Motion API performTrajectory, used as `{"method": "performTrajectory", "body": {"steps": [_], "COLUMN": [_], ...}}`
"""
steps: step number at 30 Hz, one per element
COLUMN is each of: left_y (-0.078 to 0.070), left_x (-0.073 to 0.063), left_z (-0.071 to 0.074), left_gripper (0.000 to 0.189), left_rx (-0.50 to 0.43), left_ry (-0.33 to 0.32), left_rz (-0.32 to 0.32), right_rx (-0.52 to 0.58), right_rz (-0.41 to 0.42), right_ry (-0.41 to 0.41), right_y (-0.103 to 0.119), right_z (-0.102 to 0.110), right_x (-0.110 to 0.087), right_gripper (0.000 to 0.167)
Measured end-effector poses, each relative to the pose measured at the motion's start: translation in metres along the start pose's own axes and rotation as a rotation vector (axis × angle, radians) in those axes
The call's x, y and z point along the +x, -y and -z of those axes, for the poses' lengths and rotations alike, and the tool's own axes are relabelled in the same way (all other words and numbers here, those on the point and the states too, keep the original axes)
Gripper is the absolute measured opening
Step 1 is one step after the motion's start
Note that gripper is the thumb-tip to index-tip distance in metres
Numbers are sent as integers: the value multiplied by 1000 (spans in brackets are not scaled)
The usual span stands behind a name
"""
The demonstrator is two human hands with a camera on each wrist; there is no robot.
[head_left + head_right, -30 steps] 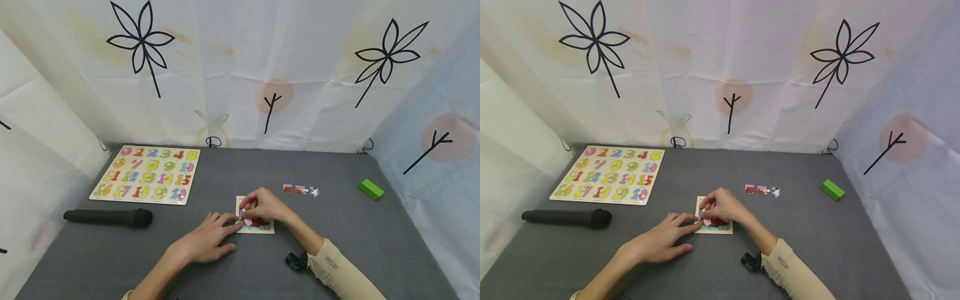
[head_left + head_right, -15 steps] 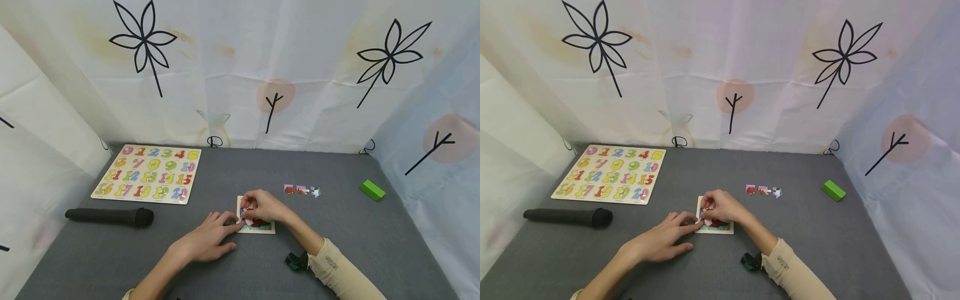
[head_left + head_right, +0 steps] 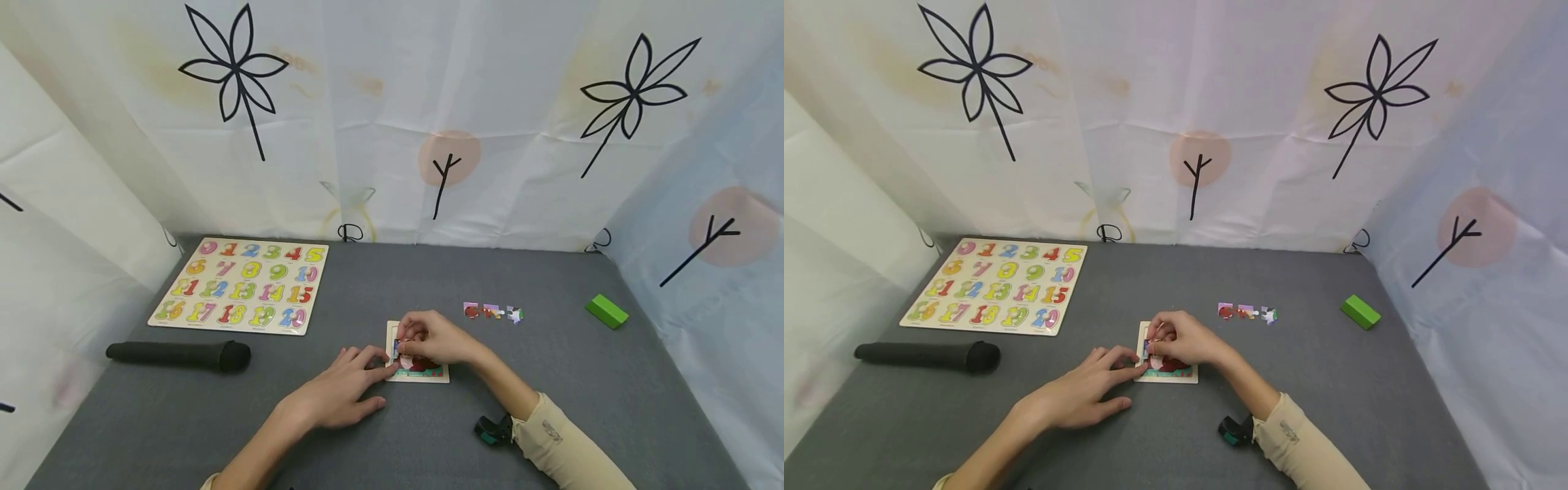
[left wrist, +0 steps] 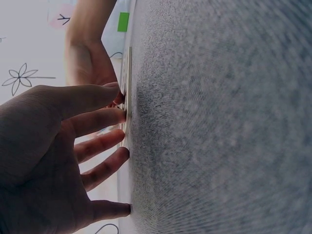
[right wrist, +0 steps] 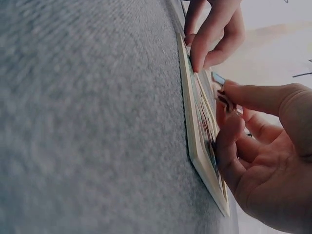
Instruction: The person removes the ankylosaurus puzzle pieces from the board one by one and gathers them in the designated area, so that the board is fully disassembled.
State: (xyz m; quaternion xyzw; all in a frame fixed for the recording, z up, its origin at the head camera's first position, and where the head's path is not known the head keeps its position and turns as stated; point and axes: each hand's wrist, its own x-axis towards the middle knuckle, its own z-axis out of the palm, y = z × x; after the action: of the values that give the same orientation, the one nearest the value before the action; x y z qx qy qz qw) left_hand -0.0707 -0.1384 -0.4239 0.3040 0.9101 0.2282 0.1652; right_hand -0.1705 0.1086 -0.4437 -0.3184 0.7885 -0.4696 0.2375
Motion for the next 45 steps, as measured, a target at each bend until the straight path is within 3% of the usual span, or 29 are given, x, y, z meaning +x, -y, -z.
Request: {"method": "performTrajectory", "body": {"steps": [10, 23, 31, 45], "left_y": [-2, -2, -3, -2], "left_x": [0, 1, 0, 2], "left_z": [-1, 0, 0, -1], "left_gripper": [57, 57, 58, 57], "left_rx": [9, 0, 4, -4], "left_ry": [2, -3, 1, 7], "left_rz": [8, 13, 11, 28], "right_rx": [23, -29, -75, -211], "right_rz": [10, -94, -88, -147], "right_ry": [-69, -194, -289, -352], "right_y": [-2, -5, -20, -38], "right_z": [14, 46, 63, 75], "right_x": [-18, -51, -70, -76], "right_gripper": [16, 12, 15, 11]}}
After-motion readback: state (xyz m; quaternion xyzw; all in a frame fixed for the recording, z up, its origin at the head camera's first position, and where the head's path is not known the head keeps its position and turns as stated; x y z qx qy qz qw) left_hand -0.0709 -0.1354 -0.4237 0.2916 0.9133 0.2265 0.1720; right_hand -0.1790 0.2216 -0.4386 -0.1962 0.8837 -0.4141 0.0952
